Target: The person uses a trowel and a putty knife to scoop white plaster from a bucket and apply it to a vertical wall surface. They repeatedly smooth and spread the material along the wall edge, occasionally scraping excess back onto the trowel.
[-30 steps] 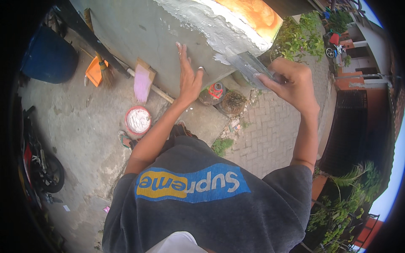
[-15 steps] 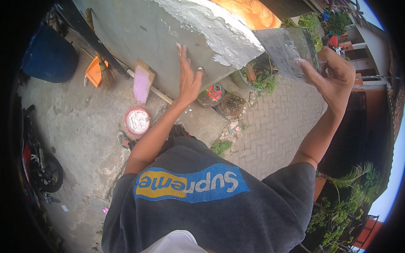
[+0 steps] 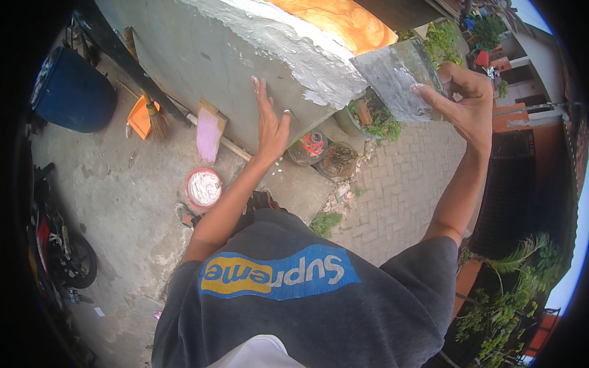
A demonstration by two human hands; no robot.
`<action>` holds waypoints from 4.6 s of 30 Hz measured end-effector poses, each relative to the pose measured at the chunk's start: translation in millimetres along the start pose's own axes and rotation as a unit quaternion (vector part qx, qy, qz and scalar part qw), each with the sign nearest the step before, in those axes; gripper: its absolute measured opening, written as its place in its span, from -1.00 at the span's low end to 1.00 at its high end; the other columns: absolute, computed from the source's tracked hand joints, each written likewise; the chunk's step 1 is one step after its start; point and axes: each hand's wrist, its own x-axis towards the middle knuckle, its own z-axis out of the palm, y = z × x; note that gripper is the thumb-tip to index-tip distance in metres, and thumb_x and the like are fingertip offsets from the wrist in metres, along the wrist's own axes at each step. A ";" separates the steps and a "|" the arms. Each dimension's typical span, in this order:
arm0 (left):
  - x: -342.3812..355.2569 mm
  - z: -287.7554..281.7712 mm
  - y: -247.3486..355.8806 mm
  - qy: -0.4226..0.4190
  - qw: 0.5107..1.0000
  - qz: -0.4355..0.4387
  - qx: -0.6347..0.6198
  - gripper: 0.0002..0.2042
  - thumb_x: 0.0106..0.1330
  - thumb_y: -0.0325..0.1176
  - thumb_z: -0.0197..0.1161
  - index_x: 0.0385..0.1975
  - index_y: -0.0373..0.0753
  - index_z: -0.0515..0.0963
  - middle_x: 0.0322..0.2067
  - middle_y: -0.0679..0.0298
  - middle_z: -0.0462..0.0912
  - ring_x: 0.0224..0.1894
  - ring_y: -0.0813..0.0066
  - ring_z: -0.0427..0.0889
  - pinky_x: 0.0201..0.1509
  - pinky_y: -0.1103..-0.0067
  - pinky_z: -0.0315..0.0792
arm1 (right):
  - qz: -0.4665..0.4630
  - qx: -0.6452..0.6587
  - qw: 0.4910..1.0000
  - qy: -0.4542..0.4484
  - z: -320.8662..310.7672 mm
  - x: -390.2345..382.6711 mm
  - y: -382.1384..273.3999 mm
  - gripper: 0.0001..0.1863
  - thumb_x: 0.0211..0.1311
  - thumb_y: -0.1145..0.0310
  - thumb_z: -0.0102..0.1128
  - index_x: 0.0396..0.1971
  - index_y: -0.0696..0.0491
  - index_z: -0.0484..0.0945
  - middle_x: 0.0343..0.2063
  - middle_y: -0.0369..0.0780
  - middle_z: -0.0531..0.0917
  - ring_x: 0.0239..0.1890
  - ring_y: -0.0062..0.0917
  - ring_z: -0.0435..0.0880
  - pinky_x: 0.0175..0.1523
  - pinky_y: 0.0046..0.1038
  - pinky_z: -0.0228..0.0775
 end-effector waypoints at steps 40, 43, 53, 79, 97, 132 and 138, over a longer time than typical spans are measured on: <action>-4.6 -0.7 -1.8 -0.010 0.999 0.013 0.037 -0.22 0.17 -0.53 -0.03 0.35 -0.38 -0.32 0.39 -0.05 -0.45 0.44 0.01 -0.32 0.43 0.21 -0.13 | 0.062 0.236 0.960 -0.136 35.5 80.5 51.2 -0.69 0.13 0.20 0.33 -0.67 0.07 0.54 -0.74 -0.44 0.46 -0.67 -0.84 0.30 -0.55 -0.68 0.03; -3.6 0.7 0.3 0.009 1.000 0.015 0.016 -0.23 0.11 -0.59 -0.03 0.34 -0.41 -0.26 0.37 -0.17 -0.37 0.43 -0.10 -0.29 0.45 0.24 -0.27 | 0.052 0.226 0.961 -0.152 40.0 87.3 37.0 -0.67 0.15 0.20 0.31 -0.68 0.06 0.51 -0.75 -0.46 0.43 -0.67 -0.86 0.27 -0.55 -0.67 0.01; -12.2 2.8 4.3 0.005 1.000 0.018 0.015 -0.22 0.12 -0.60 -0.03 0.34 -0.41 -0.27 0.38 -0.17 -0.39 0.43 -0.10 -0.29 0.45 0.24 -0.27 | 0.074 0.245 0.955 -0.148 40.0 91.4 39.9 -0.66 0.20 0.19 0.26 -0.69 0.03 0.48 -0.75 -0.49 0.42 -0.68 -0.89 0.26 -0.57 -0.69 0.03; -5.3 4.0 5.9 -0.015 0.999 0.010 0.047 -0.21 0.14 -0.56 0.00 0.35 -0.39 -0.29 0.39 -0.08 -0.43 0.44 -0.02 -0.31 0.46 0.28 -0.23 | 0.105 0.262 0.932 -0.228 62.5 131.1 24.6 -0.71 0.17 0.18 0.29 -0.56 0.10 0.64 -0.68 -0.44 0.55 -0.63 -0.86 0.39 -0.48 -0.69 0.19; -1.7 -7.6 5.5 0.070 0.997 -0.001 0.011 -0.28 0.15 -0.55 -0.02 0.34 -0.40 -0.18 0.37 -0.14 -0.24 0.42 -0.08 -0.22 0.45 0.24 -0.23 | -0.099 0.044 0.985 -0.133 74.8 164.3 -48.7 -0.54 0.20 0.13 0.27 -0.74 0.08 0.35 -0.76 -0.48 0.22 -0.65 -0.84 0.09 -0.57 -0.61 -0.12; 65.7 -27.8 27.8 0.067 0.995 0.036 -0.056 -0.29 0.28 -0.34 -0.12 0.37 -0.30 -0.31 0.40 -0.05 -0.40 0.45 0.04 -0.39 0.42 0.10 -0.37 | -0.030 0.127 0.987 0.094 43.2 157.4 -100.9 -0.77 0.21 0.32 0.26 -0.48 0.18 0.52 -0.63 -0.46 0.48 -0.58 -0.90 0.29 -0.51 -0.73 0.09; 42.2 -100.8 37.9 0.078 0.981 -0.064 -0.163 -0.49 0.33 -0.32 -0.08 0.26 -0.33 0.09 0.23 -0.02 0.19 0.32 0.21 0.15 0.37 0.37 -0.01 | -0.171 0.045 0.977 0.118 96.1 87.0 -149.0 -0.81 -0.14 0.57 0.35 -0.45 0.12 0.55 -0.61 -0.32 0.49 -0.64 -0.72 0.38 -0.60 -0.66 0.13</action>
